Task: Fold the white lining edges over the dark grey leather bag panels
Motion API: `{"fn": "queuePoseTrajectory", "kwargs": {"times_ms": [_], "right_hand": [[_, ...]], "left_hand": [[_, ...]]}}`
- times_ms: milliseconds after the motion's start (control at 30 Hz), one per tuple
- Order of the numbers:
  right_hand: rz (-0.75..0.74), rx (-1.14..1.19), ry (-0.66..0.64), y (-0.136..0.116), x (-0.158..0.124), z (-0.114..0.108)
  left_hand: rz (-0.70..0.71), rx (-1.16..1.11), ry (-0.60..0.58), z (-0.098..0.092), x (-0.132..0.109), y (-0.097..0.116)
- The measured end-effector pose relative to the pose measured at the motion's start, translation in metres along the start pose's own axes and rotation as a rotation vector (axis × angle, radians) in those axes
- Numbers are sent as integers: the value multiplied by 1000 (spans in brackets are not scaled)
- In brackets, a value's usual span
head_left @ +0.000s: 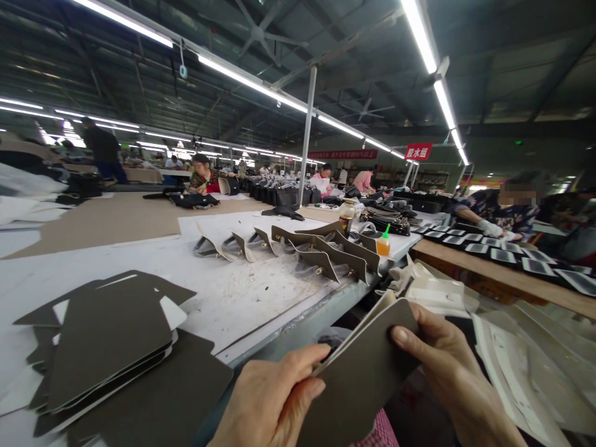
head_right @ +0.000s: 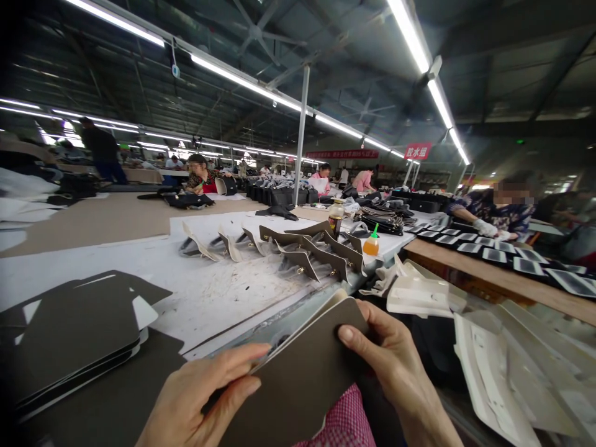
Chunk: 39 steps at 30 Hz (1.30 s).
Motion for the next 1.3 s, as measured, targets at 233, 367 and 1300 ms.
{"fn": "queuePoseTrajectory", "kwargs": {"times_ms": [233,367,1300], "right_hand": [[67,89,-9,7,5,8],[91,106,-14,12,7,7],[-239,-511,-107,-39,-16,50]], "left_hand": [[44,-20,-86,-3,-2,2],[57,-103,-92,-2,0,4],[-448,-465,35,52,-1,-15]]}}
Point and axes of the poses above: each hand's wrist, its own x-axis towards the middle knuckle, its own z-axis out of the palm, y = z × x, the point moved 8 cm from there along x, towards the middle knuckle, and after that the axes turned 12 degrees about x, right-handed, at the moved point
